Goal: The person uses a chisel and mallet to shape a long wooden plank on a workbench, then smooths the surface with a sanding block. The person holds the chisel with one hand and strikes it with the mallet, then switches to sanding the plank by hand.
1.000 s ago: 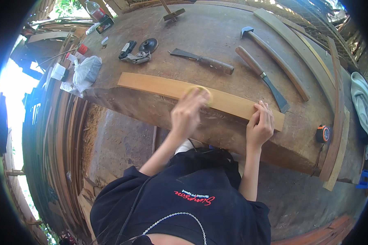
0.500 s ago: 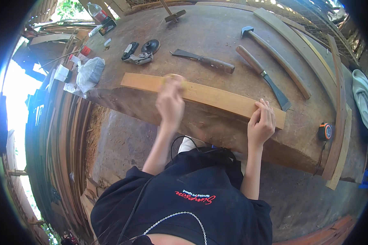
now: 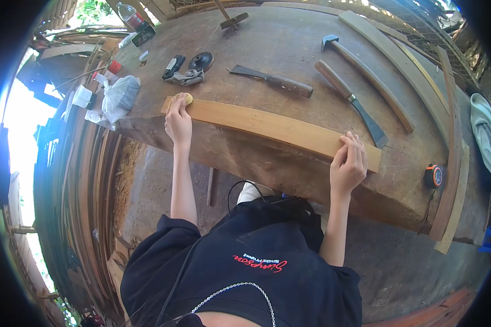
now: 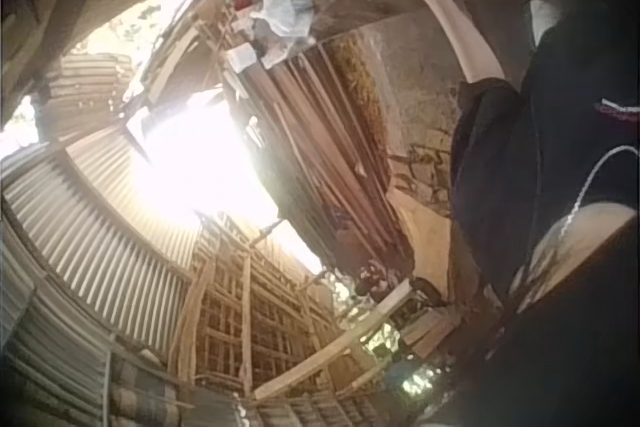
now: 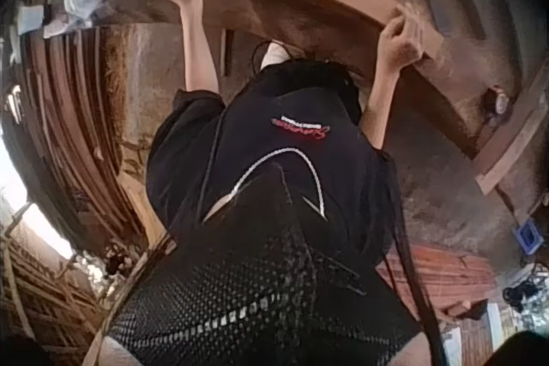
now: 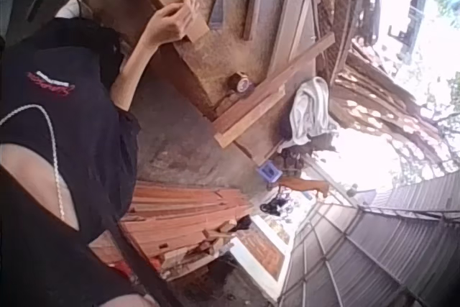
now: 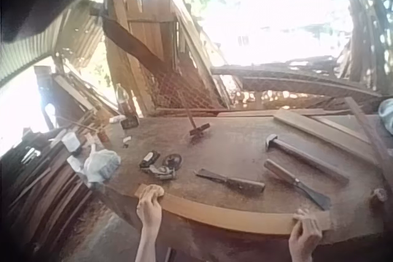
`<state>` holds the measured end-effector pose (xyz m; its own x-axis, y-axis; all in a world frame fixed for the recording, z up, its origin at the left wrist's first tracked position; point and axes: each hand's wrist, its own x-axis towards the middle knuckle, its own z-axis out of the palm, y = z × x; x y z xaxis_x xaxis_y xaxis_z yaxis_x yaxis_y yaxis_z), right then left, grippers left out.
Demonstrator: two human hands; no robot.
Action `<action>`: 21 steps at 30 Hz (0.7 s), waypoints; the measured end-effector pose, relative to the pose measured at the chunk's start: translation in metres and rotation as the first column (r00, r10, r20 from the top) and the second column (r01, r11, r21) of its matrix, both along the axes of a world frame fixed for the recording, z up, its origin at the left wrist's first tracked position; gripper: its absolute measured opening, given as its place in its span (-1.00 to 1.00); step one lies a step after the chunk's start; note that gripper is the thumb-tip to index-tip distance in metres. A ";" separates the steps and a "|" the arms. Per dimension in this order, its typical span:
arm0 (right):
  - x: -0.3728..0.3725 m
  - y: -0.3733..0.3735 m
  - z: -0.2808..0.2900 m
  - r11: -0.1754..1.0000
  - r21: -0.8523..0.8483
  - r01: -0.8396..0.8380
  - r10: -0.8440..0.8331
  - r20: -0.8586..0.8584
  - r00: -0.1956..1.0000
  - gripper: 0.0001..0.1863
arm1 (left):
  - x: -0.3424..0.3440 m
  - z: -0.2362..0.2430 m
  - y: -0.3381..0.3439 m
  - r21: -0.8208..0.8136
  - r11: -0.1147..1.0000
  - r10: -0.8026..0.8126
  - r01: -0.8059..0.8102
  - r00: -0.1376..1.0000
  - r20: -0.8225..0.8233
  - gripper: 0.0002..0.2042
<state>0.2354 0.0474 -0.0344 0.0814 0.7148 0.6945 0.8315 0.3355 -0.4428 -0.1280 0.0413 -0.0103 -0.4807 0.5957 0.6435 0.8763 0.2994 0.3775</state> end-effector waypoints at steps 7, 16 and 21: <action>-0.001 -0.001 0.002 1.000 -0.006 0.012 -0.012 -0.001 1.000 -0.84 | 0.128 -0.003 -0.011 0.035 0.953 -0.302 0.302 0.953 -0.014 -0.76; 0.002 -0.001 0.004 1.000 -0.006 0.000 0.000 0.007 1.000 -0.84 | 0.120 0.000 -0.014 -0.002 0.874 -0.486 0.487 0.873 0.046 -0.71; 0.001 0.000 0.001 1.000 0.004 -0.002 0.002 0.003 1.000 -0.84 | -0.002 0.012 -0.002 -0.095 0.995 0.003 0.007 0.994 0.106 -0.87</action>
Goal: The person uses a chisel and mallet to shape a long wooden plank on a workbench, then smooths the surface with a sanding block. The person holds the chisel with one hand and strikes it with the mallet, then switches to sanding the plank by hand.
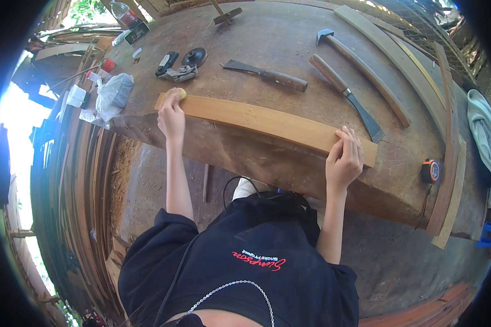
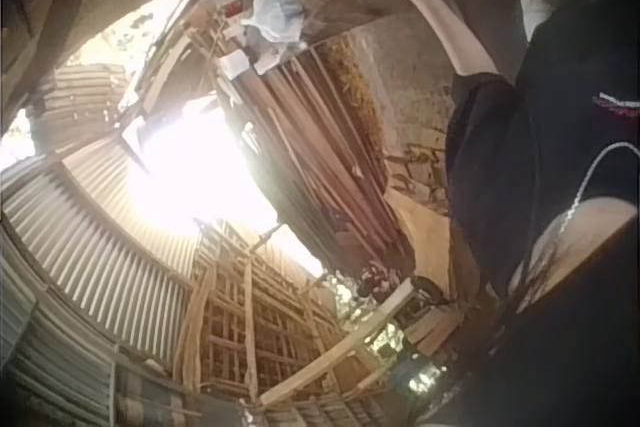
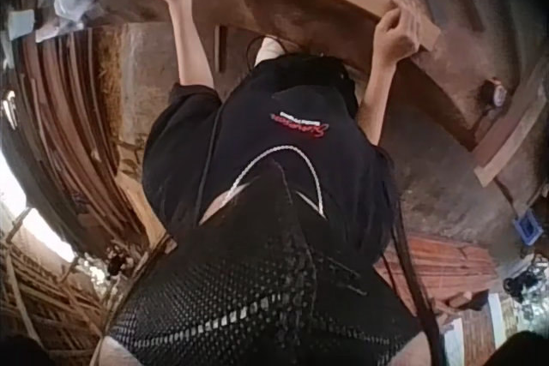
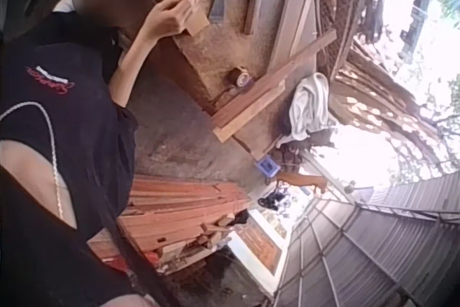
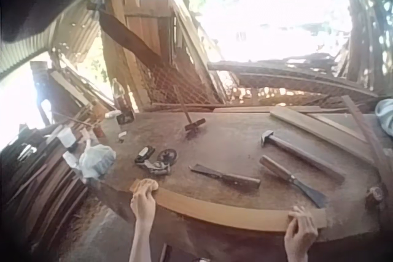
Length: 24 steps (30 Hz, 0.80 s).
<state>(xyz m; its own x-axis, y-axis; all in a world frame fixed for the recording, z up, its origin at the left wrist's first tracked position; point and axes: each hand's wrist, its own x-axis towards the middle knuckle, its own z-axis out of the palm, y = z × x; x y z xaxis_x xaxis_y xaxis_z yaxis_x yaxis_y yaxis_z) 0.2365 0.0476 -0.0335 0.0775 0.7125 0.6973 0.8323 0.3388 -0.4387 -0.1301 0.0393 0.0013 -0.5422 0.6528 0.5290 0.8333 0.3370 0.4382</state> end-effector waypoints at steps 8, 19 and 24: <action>-0.002 -0.001 0.002 1.000 -0.005 0.005 -0.005 0.002 1.000 -0.85 | 0.124 -0.009 0.001 -0.004 0.945 -0.326 0.327 0.942 -0.076 -0.78; 0.001 -0.001 -0.001 1.000 0.000 0.016 -0.016 0.001 1.000 -0.85 | 0.061 -0.016 -0.008 0.037 0.957 -0.280 0.288 0.949 -0.148 -0.76; -0.001 0.000 0.000 1.000 0.009 -0.008 0.008 -0.007 1.000 -0.85 | -0.020 -0.009 -0.002 0.074 0.994 0.079 -0.078 0.997 -0.012 -0.84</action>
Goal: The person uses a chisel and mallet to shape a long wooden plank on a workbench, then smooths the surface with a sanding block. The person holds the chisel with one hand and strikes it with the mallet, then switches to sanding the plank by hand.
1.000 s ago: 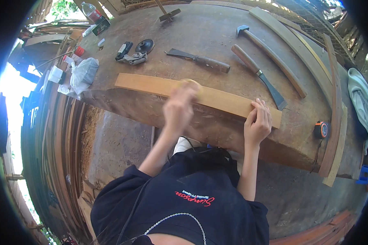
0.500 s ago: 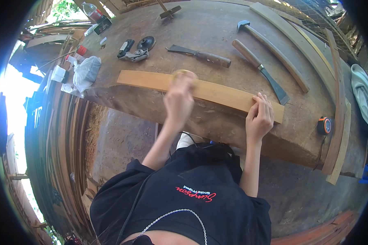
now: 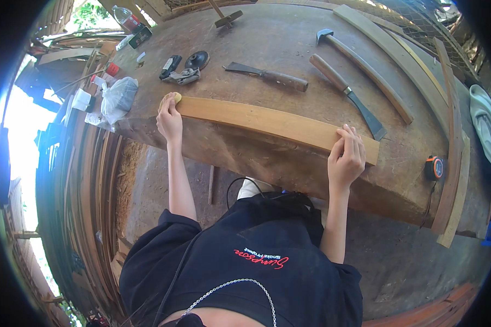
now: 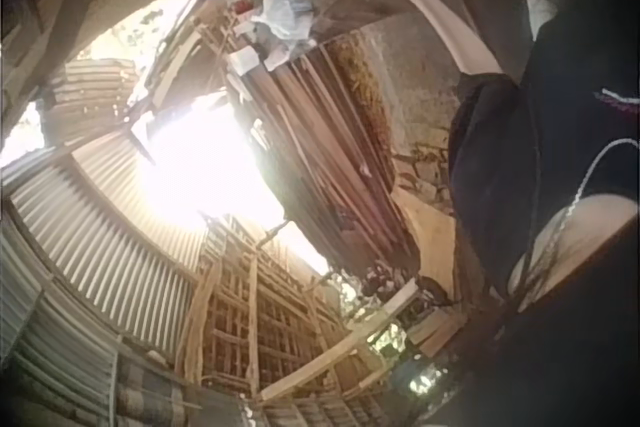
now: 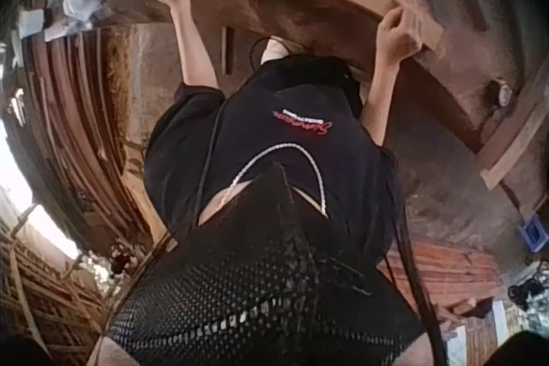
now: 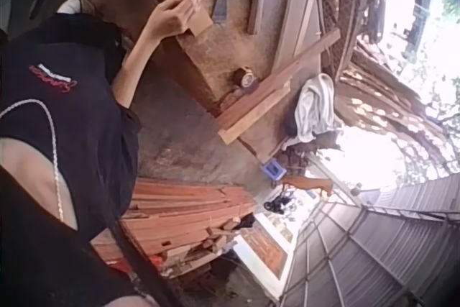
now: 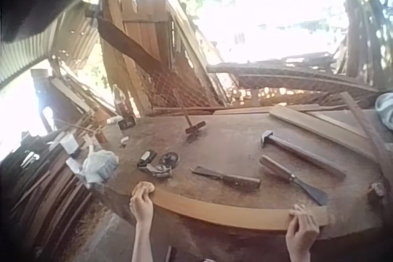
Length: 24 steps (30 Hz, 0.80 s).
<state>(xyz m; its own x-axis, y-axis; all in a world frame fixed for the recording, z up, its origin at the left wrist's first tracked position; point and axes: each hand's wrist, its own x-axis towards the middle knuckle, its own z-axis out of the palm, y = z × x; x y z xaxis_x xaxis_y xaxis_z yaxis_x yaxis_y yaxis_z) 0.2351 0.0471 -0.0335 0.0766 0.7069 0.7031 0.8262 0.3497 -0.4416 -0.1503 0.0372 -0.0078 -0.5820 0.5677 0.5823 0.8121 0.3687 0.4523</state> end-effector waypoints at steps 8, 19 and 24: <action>0.000 -0.001 0.001 1.000 -0.016 0.005 -0.005 0.005 1.000 -0.85 | 0.143 -0.014 -0.008 0.053 0.925 -0.372 0.377 0.925 -0.084 -0.72; 0.000 0.000 0.001 1.000 -0.004 0.005 -0.005 0.004 1.000 -0.85 | -0.002 -0.009 0.004 0.033 0.999 0.010 -0.005 0.987 -0.162 -0.81; -0.001 -0.001 0.002 1.000 -0.011 0.007 -0.007 0.010 1.000 -0.85 | 0.045 -0.004 0.003 -0.082 0.996 -0.049 0.042 0.995 -0.085 -0.82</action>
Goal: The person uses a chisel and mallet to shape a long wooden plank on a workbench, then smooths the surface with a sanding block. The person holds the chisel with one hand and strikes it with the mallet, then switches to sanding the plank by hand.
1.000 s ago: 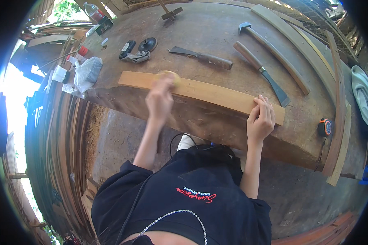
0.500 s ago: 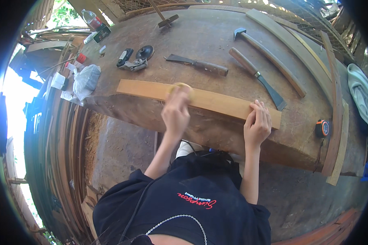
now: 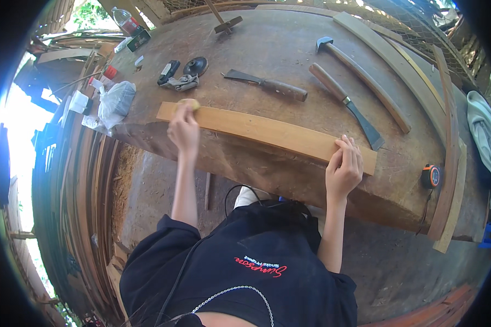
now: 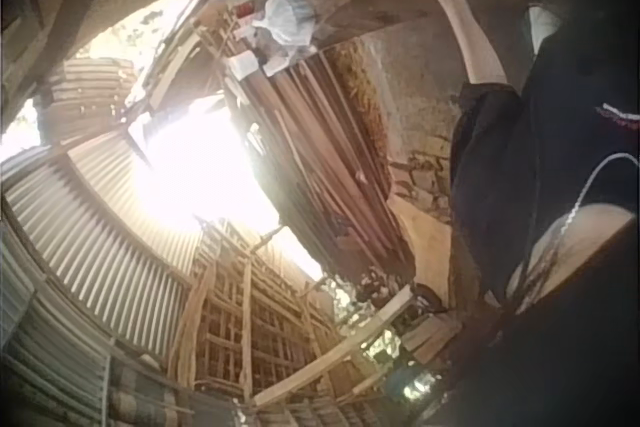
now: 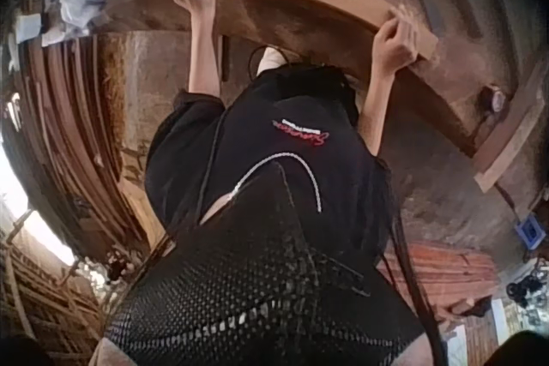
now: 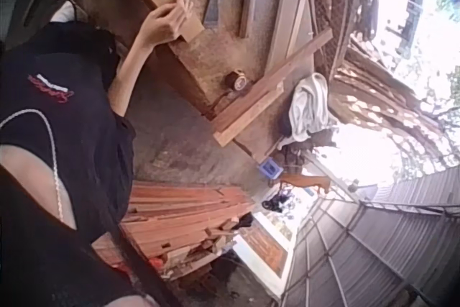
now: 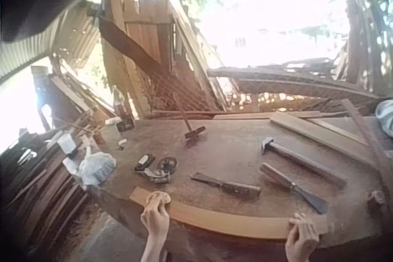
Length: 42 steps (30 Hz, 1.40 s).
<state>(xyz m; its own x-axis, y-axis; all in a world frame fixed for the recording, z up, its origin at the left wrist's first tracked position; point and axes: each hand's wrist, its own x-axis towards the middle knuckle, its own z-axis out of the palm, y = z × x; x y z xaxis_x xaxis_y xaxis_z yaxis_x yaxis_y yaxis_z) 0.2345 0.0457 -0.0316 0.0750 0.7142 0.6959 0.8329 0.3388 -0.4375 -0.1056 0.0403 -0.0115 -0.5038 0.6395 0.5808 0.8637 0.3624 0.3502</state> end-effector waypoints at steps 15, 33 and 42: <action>0.001 0.001 -0.001 1.000 0.008 -0.004 0.004 -0.003 1.000 -0.85 | -0.053 -0.004 0.001 0.072 0.995 0.073 -0.070 0.996 -0.040 -0.86; 0.002 0.001 -0.001 1.000 0.000 0.011 -0.011 0.014 1.000 -0.84 | 0.088 -0.004 -0.020 0.120 0.846 -0.521 0.519 0.853 -0.014 -0.74; 0.001 0.000 -0.003 1.000 0.010 0.005 -0.005 0.013 1.000 -0.84 | 0.002 -0.001 0.016 0.123 0.991 -0.075 0.058 0.987 0.140 -0.86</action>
<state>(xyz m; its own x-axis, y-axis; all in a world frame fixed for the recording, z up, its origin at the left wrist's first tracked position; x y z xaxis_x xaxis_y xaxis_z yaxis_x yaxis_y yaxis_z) 0.2354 0.0457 -0.0348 0.0696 0.7068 0.7040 0.8400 0.3391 -0.4235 -0.1036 0.0560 -0.0126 -0.5458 0.6057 0.5790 0.8223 0.2543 0.5091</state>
